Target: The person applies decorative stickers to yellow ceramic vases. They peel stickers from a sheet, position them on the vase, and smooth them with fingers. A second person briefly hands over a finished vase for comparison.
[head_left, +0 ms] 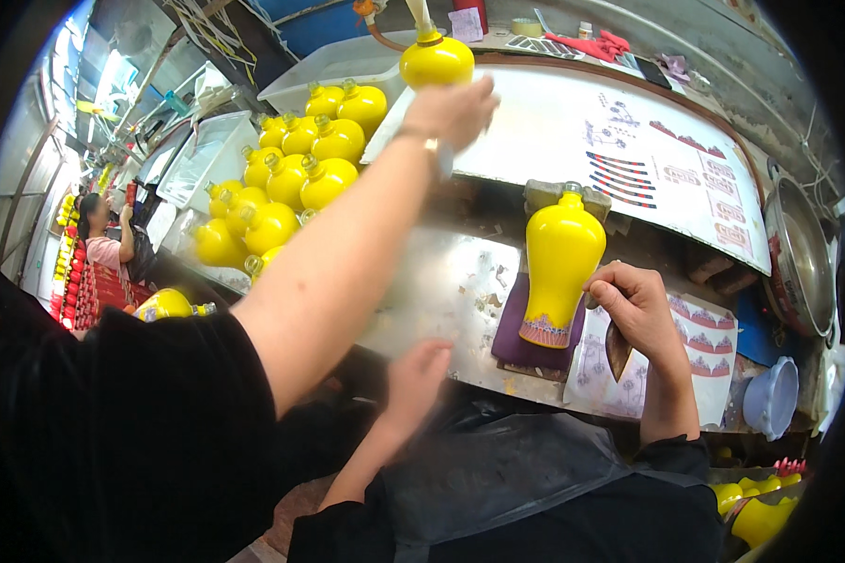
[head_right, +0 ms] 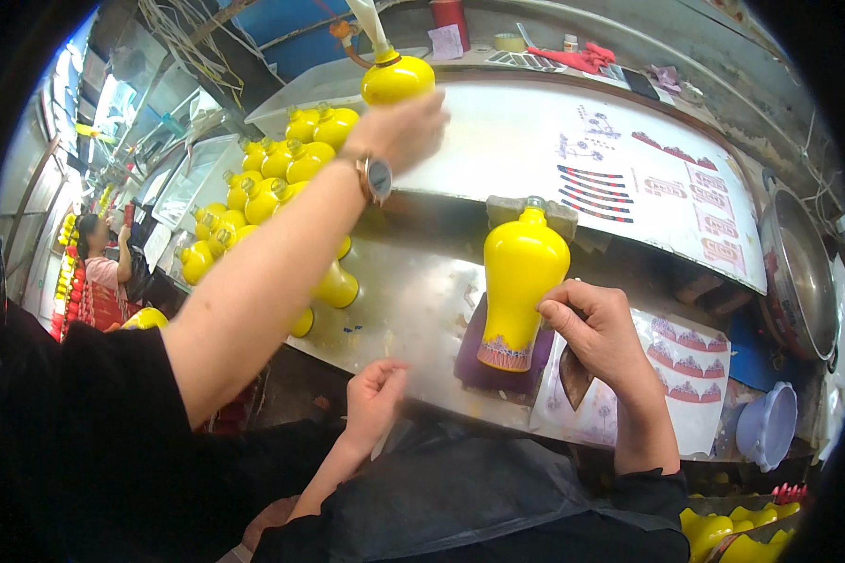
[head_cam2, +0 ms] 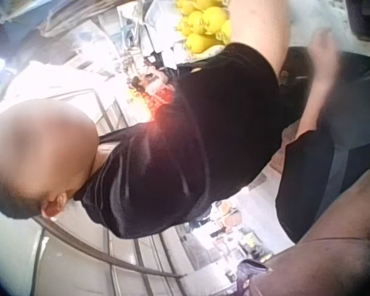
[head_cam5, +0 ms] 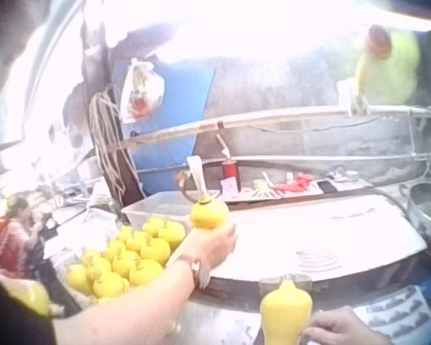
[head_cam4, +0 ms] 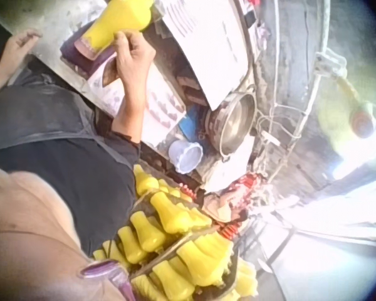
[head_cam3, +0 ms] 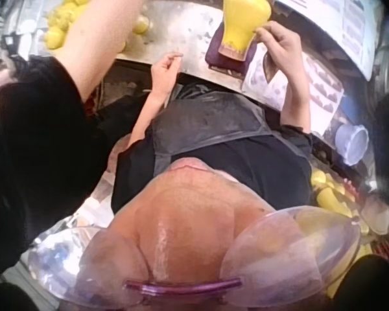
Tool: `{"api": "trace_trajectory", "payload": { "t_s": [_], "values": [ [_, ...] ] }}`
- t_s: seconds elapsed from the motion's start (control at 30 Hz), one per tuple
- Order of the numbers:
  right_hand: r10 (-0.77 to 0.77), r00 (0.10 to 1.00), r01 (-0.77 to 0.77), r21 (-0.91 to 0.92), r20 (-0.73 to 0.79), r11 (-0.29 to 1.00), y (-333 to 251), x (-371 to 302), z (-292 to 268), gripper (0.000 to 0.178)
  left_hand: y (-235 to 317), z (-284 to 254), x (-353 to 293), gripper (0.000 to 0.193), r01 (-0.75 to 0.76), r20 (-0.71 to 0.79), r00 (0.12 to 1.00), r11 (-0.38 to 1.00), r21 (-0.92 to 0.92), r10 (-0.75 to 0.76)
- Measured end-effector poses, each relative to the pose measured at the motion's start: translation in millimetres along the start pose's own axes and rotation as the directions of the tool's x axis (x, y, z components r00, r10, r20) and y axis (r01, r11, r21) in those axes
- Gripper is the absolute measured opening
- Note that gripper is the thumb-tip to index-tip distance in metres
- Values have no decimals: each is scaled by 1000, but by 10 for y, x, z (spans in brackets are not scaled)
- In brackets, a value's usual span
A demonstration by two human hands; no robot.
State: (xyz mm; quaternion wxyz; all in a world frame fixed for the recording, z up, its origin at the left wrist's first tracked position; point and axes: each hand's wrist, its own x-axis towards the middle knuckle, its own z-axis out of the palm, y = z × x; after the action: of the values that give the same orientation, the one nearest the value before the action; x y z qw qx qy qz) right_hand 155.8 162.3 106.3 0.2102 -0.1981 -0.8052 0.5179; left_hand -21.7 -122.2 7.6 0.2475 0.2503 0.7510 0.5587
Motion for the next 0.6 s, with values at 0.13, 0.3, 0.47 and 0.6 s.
{"api": "trace_trajectory", "payload": {
  "t_s": [0.13, 0.3, 0.47, 0.6],
  "values": [
    [51, 999, -51, 26, 4, 998, 3, -61, 82, 19, -39, -57, -40, 16, 18, -5, 1000, 1000, 20, -18],
    [52, 997, -54, 31, 51, 998, -89, -135, 281, 16, -89, -141, -141, 16, 39, -24, 999, 997, -71, -41],
    [48, 993, -52, 33, 111, 998, -212, -165, 429, 16, -167, -157, -230, 16, 55, -22, 998, 994, -98, -58],
    [47, 988, -52, 34, 147, 998, -233, -171, 474, 16, -199, -165, -252, 15, 49, -11, 999, 996, -76, -50]
  ]
}}
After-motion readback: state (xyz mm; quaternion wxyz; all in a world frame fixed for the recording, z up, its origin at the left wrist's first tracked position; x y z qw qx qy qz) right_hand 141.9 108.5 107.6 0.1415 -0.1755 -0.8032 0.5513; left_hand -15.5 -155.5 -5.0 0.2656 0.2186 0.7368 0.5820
